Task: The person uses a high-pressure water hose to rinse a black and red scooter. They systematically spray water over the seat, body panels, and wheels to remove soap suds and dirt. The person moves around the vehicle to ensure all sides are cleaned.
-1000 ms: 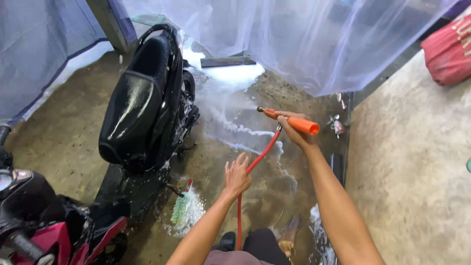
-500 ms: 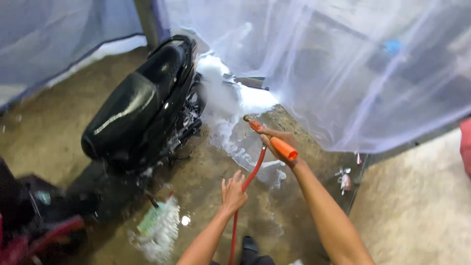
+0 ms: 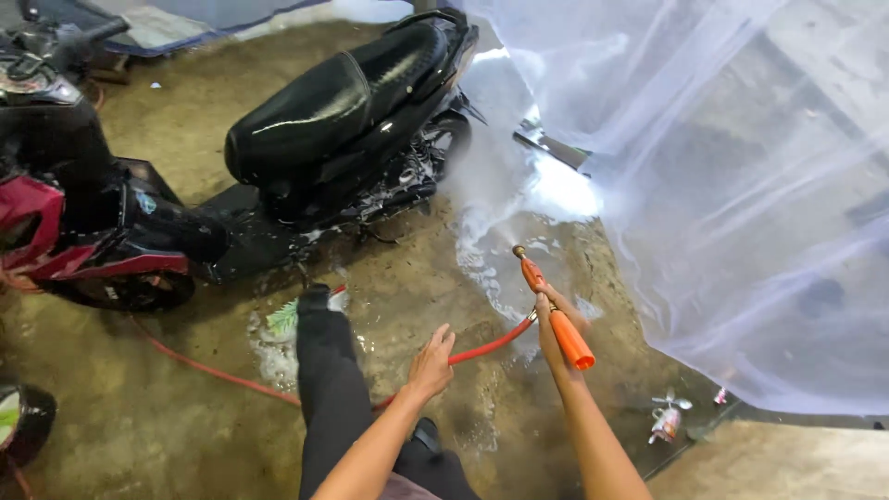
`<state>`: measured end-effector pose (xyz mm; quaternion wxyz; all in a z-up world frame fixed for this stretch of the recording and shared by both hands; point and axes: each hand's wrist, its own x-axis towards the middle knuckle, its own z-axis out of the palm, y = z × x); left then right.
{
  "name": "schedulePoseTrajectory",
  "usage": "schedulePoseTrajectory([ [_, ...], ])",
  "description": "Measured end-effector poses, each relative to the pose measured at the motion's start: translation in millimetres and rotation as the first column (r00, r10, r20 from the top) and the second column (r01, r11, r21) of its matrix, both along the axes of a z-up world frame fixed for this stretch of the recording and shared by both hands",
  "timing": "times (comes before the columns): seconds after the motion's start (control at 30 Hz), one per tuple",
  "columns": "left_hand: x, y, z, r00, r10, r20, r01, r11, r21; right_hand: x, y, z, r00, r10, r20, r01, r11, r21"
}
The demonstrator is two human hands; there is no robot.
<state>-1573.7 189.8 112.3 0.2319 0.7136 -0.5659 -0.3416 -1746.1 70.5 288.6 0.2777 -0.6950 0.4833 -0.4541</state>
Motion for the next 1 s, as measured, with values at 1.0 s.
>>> schedulePoseTrajectory([
  [1.0, 35.1, -10.2, 52.5, 0.964, 0.201, -0.173, -0.245, 0.926, -0.288, 12.6, -18.5, 50.8, 0.995, 0.086, 0.059, -0.089, 0.995, 0.046],
])
